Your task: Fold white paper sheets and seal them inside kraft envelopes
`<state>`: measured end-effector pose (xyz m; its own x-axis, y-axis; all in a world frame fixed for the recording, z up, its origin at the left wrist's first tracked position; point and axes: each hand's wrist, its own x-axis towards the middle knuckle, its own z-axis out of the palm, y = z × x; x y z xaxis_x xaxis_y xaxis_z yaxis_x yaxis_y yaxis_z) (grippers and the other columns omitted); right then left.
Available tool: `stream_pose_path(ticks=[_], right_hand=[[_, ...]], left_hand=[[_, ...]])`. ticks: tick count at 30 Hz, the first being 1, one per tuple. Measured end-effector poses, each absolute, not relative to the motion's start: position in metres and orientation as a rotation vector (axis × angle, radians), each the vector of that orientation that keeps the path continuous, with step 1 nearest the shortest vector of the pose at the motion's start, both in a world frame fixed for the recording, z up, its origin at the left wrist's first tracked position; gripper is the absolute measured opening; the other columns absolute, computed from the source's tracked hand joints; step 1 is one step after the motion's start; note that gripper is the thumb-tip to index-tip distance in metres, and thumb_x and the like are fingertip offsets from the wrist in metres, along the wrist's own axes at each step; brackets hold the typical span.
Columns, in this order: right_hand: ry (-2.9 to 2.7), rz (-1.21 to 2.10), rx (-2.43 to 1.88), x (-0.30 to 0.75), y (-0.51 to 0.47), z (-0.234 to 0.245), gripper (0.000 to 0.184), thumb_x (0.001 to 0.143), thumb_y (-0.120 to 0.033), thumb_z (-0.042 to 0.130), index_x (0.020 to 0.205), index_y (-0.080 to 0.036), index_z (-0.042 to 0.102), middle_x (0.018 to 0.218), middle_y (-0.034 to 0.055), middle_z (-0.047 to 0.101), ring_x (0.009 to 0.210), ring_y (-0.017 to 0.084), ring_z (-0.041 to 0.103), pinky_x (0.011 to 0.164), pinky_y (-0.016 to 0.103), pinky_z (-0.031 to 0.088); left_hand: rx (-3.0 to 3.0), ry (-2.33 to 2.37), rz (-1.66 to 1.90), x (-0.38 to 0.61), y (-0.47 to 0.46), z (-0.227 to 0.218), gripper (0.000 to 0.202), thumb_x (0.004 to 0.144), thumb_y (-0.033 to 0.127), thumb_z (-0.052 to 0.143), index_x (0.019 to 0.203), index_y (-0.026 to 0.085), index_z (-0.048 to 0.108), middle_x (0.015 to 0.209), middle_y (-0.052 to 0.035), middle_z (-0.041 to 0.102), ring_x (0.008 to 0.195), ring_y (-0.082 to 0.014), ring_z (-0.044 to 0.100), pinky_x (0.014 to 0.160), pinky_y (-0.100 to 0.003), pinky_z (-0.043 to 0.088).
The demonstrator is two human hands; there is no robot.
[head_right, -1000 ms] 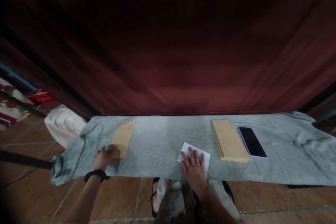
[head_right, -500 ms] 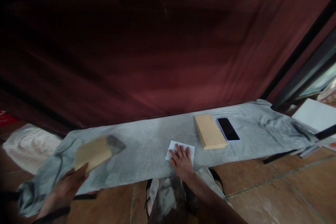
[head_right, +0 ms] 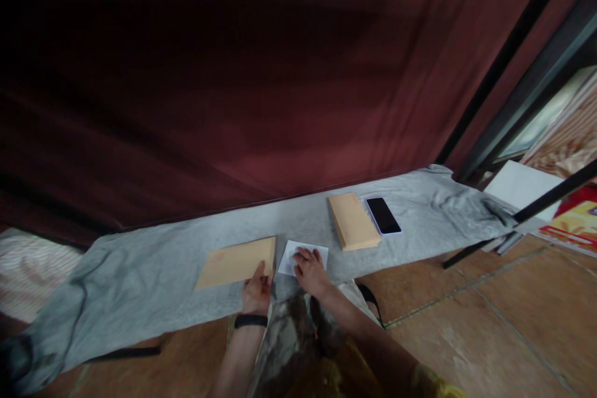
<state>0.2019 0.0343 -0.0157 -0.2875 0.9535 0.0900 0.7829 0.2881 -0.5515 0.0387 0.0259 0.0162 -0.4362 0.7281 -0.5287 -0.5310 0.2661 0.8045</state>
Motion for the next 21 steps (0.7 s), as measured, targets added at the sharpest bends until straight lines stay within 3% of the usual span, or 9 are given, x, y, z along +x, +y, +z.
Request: stream_pose_path(ticks=[5, 8, 10, 11, 13, 15, 18, 21], right_hand=[[-2.171, 0.587, -1.544, 0.205, 0.038, -0.015, 0.037, 0.094, -0.015, 0.051, 0.125, -0.023, 0.068, 0.146, 0.0096, 0.058, 0.137, 0.021, 0.049, 0.120, 0.047, 0.026], [-2.206, 0.553, -1.520, 0.207, 0.038, -0.018, 0.037, 0.094, -0.015, 0.052, 0.126, -0.023, 0.067, 0.146, 0.0093, 0.058, 0.136, 0.021, 0.050, 0.121, 0.047, 0.025], [-2.225, 0.510, -1.501, 0.208, 0.037, -0.020, 0.036, 0.095, -0.015, 0.050, 0.127, -0.023, 0.066, 0.146, 0.0088, 0.058, 0.136, 0.020, 0.049, 0.121, 0.047, 0.026], [-2.232, 0.482, -1.498, 0.209, 0.035, -0.021, 0.036, 0.096, -0.016, 0.049, 0.128, -0.023, 0.066, 0.145, 0.0088, 0.058, 0.136, 0.021, 0.049, 0.121, 0.047, 0.026], [-2.254, 0.418, -1.501, 0.208, 0.031, -0.023, 0.038, 0.099, -0.018, 0.046, 0.133, -0.023, 0.063, 0.147, 0.0096, 0.057, 0.138, 0.022, 0.048, 0.121, 0.048, 0.027], [-2.287, 0.352, -1.512, 0.207, 0.026, -0.022, 0.040, 0.101, -0.020, 0.045, 0.138, -0.023, 0.059, 0.151, 0.0105, 0.053, 0.139, 0.024, 0.046, 0.121, 0.051, 0.026], [-2.341, 0.305, -1.504, 0.205, 0.022, -0.020, 0.042, 0.101, -0.020, 0.044, 0.141, -0.024, 0.057, 0.154, 0.0104, 0.048, 0.142, 0.026, 0.043, 0.122, 0.053, 0.023], [-2.335, 0.342, -1.490, 0.205, 0.021, -0.017, 0.043, 0.101, -0.019, 0.043, 0.141, -0.022, 0.057, 0.154, 0.0107, 0.049, 0.143, 0.025, 0.042, 0.122, 0.051, 0.024]], left_hand=[[0.220, 1.400, 1.239, 0.019, -0.004, 0.014, 0.013, 0.079, 0.022, 0.076, 0.077, 0.017, 0.064, 0.075, -0.0075, 0.073, 0.073, -0.0192, 0.074, 0.074, -0.033, 0.062], [0.373, 1.478, 1.168, 0.002, -0.027, 0.012, 0.022, 0.069, 0.025, 0.082, 0.082, 0.017, 0.066, 0.077, -0.0061, 0.072, 0.075, -0.0220, 0.073, 0.077, -0.038, 0.062], [0.937, 1.640, 1.137, -0.012, -0.029, 0.012, 0.030, 0.069, 0.033, 0.081, 0.093, 0.019, 0.068, 0.091, -0.0073, 0.073, 0.092, -0.0259, 0.073, 0.089, -0.043, 0.059], [1.254, 1.690, 1.115, -0.021, -0.024, 0.013, 0.038, 0.073, 0.036, 0.078, 0.106, 0.020, 0.068, 0.107, -0.0102, 0.072, 0.108, -0.0286, 0.069, 0.099, -0.047, 0.054], [1.755, 1.717, 0.943, -0.038, -0.004, 0.018, 0.067, 0.077, 0.040, 0.074, 0.138, 0.023, 0.054, 0.146, -0.0145, 0.055, 0.141, -0.0323, 0.046, 0.116, -0.052, 0.038], [2.039, 1.746, 0.586, -0.054, 0.023, 0.024, 0.092, 0.074, 0.047, 0.076, 0.154, 0.025, 0.036, 0.164, -0.0156, 0.031, 0.155, -0.0350, 0.020, 0.123, -0.057, 0.022], [2.170, 1.672, -0.028, -0.067, 0.063, 0.033, 0.120, 0.065, 0.057, 0.078, 0.161, 0.022, 0.017, 0.170, -0.0204, 0.010, 0.157, -0.0377, 0.003, 0.123, -0.060, 0.009], [2.190, 1.580, -0.332, -0.068, 0.088, 0.040, 0.130, 0.059, 0.061, 0.079, 0.162, 0.023, 0.010, 0.169, -0.0220, 0.001, 0.157, -0.0378, -0.001, 0.122, -0.061, 0.003]])
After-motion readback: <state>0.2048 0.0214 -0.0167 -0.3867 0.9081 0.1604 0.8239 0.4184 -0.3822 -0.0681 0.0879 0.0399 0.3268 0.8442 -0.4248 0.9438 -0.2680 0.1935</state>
